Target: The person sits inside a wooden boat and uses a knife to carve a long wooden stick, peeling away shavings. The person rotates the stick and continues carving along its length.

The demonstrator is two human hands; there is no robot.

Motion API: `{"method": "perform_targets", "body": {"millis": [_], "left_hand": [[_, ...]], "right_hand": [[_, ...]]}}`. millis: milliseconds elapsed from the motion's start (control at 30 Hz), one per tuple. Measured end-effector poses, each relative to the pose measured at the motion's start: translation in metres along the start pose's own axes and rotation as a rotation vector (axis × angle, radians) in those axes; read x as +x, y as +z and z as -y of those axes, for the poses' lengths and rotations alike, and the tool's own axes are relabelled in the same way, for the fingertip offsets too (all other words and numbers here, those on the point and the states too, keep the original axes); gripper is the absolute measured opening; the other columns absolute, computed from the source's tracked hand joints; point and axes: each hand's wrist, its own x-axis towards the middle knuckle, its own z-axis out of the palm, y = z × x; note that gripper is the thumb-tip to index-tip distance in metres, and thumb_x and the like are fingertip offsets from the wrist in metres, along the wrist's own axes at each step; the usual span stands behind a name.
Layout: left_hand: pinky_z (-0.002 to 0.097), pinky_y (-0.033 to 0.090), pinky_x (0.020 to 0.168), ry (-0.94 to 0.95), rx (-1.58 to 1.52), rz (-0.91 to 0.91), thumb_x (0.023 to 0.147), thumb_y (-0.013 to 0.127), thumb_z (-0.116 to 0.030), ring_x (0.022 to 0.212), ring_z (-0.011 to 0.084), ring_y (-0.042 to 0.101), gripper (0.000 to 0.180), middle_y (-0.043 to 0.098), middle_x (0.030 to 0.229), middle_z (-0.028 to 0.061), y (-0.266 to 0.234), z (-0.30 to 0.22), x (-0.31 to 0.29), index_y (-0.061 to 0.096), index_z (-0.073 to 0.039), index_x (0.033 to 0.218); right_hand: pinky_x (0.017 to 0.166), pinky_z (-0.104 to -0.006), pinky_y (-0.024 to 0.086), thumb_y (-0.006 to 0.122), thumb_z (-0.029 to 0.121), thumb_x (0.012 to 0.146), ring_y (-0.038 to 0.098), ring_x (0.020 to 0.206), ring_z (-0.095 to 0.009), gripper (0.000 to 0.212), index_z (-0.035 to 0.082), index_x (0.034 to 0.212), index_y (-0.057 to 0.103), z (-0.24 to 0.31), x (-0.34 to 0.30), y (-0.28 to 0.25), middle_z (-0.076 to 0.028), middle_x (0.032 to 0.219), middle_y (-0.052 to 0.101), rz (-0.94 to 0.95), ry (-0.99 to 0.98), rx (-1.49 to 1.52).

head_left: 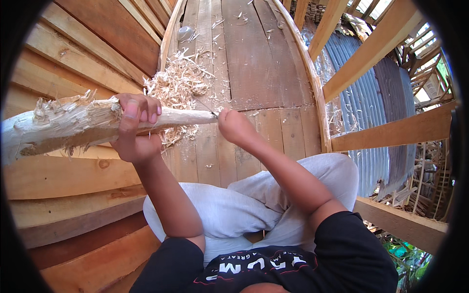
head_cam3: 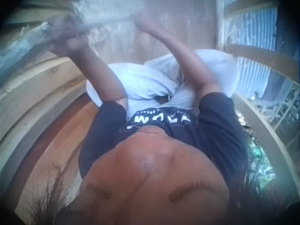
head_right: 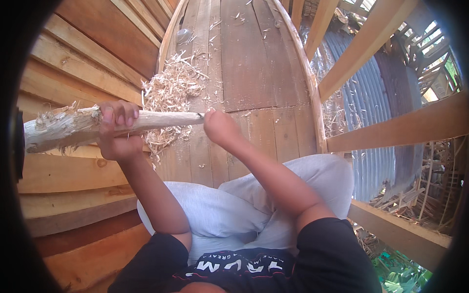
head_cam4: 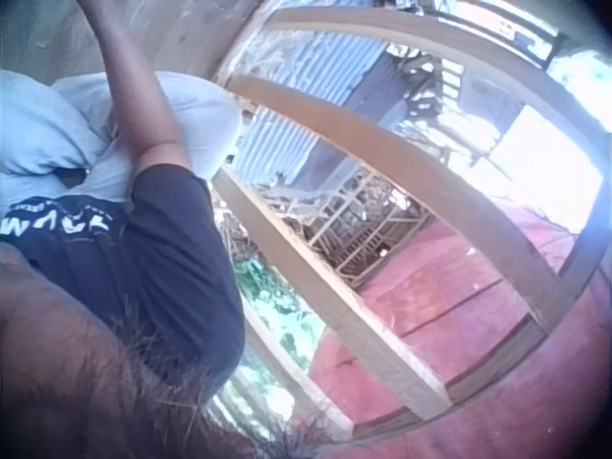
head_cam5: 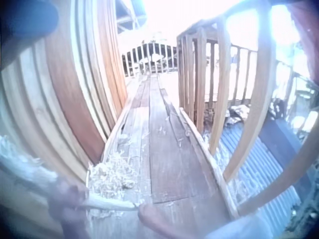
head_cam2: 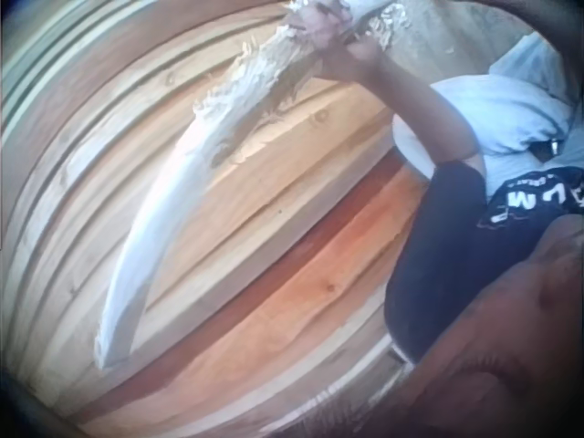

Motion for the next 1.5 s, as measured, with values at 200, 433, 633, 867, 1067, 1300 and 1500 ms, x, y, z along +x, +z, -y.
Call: {"method": "perform_targets", "body": {"millis": [200,433,633,867,1067,1300,1500], "left_hand": [[0.0306,0.04,0.061,0.016,-0.001,0.018,0.079,0.058,-0.006,0.059,0.0147,0.043,0.014,0.043,0.065,0.0044,0.003,0.005,0.004,0.045,-0.005,0.081],[0.0312,0.04,0.061,0.008,-0.027,-0.022,0.08,0.06,-0.008,0.058,0.0146,0.043,0.015,0.044,0.065,0.0043,-0.005,0.002,0.008,0.046,-0.004,0.081],[0.0311,0.04,0.06,0.006,-0.088,-0.02,0.079,0.061,-0.004,0.059,0.0148,0.045,0.014,0.044,0.066,0.0044,-0.017,0.006,0.012,0.047,-0.004,0.083],[0.0306,0.037,0.063,-0.045,0.012,0.058,0.082,0.063,-0.016,0.062,0.0143,0.043,0.02,0.041,0.068,0.0022,0.0,0.007,0.002,0.045,-0.008,0.08],[0.0313,0.039,0.063,-0.033,0.056,-0.022,0.08,0.064,-0.013,0.062,0.0144,0.044,0.02,0.043,0.067,0.0026,0.01,0.004,-0.001,0.046,-0.007,0.082],[0.0302,0.041,0.059,-0.069,-0.073,0.02,0.08,0.06,0.001,0.059,0.0139,0.045,0.015,0.043,0.069,0.0035,0.002,0.007,0.007,0.047,-0.003,0.087],[0.032,0.04,0.063,-0.02,-0.053,-0.096,0.08,0.061,-0.007,0.059,0.0149,0.044,0.014,0.041,0.064,0.0025,-0.022,-0.005,-0.009,0.047,-0.007,0.08]], "right_hand": [[0.082,-0.0517,0.049,0.031,0.031,0.1,0.062,0.086,-0.047,0.053,-0.005,0.086,0.067,-0.03,0.013,0.007,-0.03,0.087,0.065,-0.048,0.027,-0.104],[0.08,-0.0524,0.048,0.032,0.03,0.1,0.062,0.082,-0.048,0.053,-0.007,0.081,0.065,-0.022,-0.002,0.017,-0.033,0.084,0.063,-0.045,-0.131,0.095],[0.082,-0.053,0.047,0.032,0.03,0.1,0.061,0.086,-0.048,0.053,-0.011,0.086,0.063,0.016,-0.027,0.007,-0.034,0.088,0.063,-0.056,-0.187,-0.008],[0.087,-0.0526,0.046,0.034,0.03,0.099,0.06,0.095,-0.048,0.049,-0.01,0.096,0.062,-0.056,0.012,0.017,-0.034,0.098,0.062,0.027,-0.008,-0.039],[0.088,-0.0516,0.046,0.034,0.031,0.099,0.061,0.095,-0.047,0.051,-0.011,0.096,0.063,0.024,-0.029,-0.008,-0.033,0.096,0.063,0.011,-0.152,0.05],[0.087,-0.0509,0.046,0.037,0.03,0.099,0.061,0.095,-0.046,0.047,-0.009,0.095,0.064,-0.049,0.01,0.023,-0.033,0.094,0.063,0.03,0.022,0.075],[0.07,-0.0473,0.047,0.039,0.03,0.099,0.063,0.073,-0.042,0.045,-0.005,0.082,0.062,0.015,-0.02,0.005,-0.026,0.076,0.063,0.042,-0.227,0.129]]}}
